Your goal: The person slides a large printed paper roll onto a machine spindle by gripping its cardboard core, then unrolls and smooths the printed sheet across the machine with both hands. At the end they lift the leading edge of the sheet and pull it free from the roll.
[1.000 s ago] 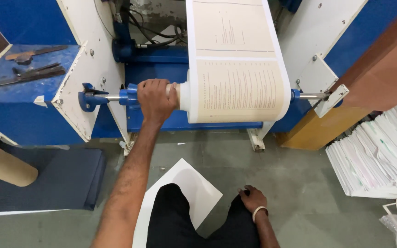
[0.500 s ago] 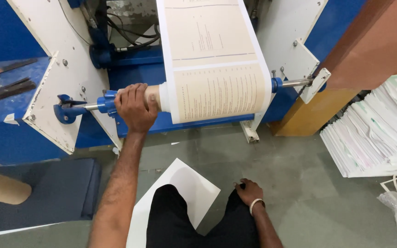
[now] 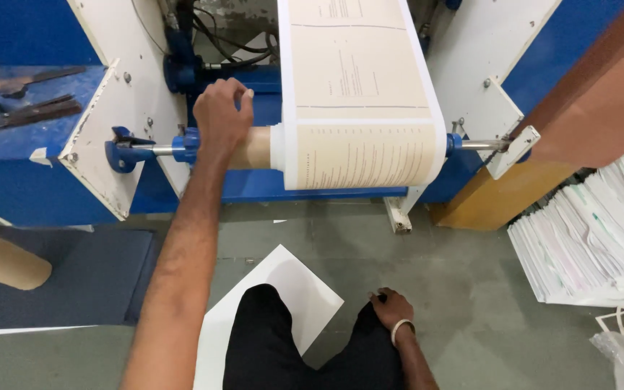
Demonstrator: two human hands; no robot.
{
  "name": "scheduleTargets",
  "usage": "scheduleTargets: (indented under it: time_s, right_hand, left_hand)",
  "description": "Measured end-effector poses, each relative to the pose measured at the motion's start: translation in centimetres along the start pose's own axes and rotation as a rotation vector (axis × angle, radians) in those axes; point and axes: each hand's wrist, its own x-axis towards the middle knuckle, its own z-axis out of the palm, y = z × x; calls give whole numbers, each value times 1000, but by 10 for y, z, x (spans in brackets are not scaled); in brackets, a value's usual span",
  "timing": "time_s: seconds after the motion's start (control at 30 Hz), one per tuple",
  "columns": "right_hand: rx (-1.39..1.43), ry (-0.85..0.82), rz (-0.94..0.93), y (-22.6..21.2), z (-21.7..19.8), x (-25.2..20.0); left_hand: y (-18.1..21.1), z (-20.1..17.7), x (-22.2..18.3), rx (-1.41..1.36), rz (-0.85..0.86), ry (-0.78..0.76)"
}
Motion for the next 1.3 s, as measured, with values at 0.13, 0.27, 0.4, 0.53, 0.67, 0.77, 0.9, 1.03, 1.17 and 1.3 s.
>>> scheduleTargets:
  time_s: [0.13, 0.27, 0.4, 0.53, 0.67, 0.77, 0.9, 1.03, 1.17, 1.3]
  right_hand:
    - [11, -29, 29, -6, -3, -2]
    - [31, -93, 72, -4, -3, 6]
    - [-7, -49, 67, -5, 0, 9]
    - [26, -86, 69, -8, -1, 7]
    - [8, -82, 85, -5, 4, 15]
    - [33, -88, 83, -4, 3, 13]
    - [41, -35, 38, -8, 2, 8]
    - [42, -32, 35, -11, 3, 8]
    - [40, -30, 21, -11, 4, 8]
    - [67, -45, 41, -16, -3, 2]
  left_hand:
    - [-9, 11, 10, 83, -2, -83]
    - [5, -2, 9, 158, -241, -395]
    - [9, -4, 8, 113, -269, -372]
    - [9, -3, 6, 147, -271, -365]
    - [10, -5, 5, 189, -203, -362]
    - [13, -10, -4, 328, -178, -443]
    - [16, -15, -30, 295, -93, -404]
    - [12, -11, -46, 120, 113, 15]
    - [2, -3, -55, 2, 228, 180]
    - [-3, 5, -61, 18, 275, 214]
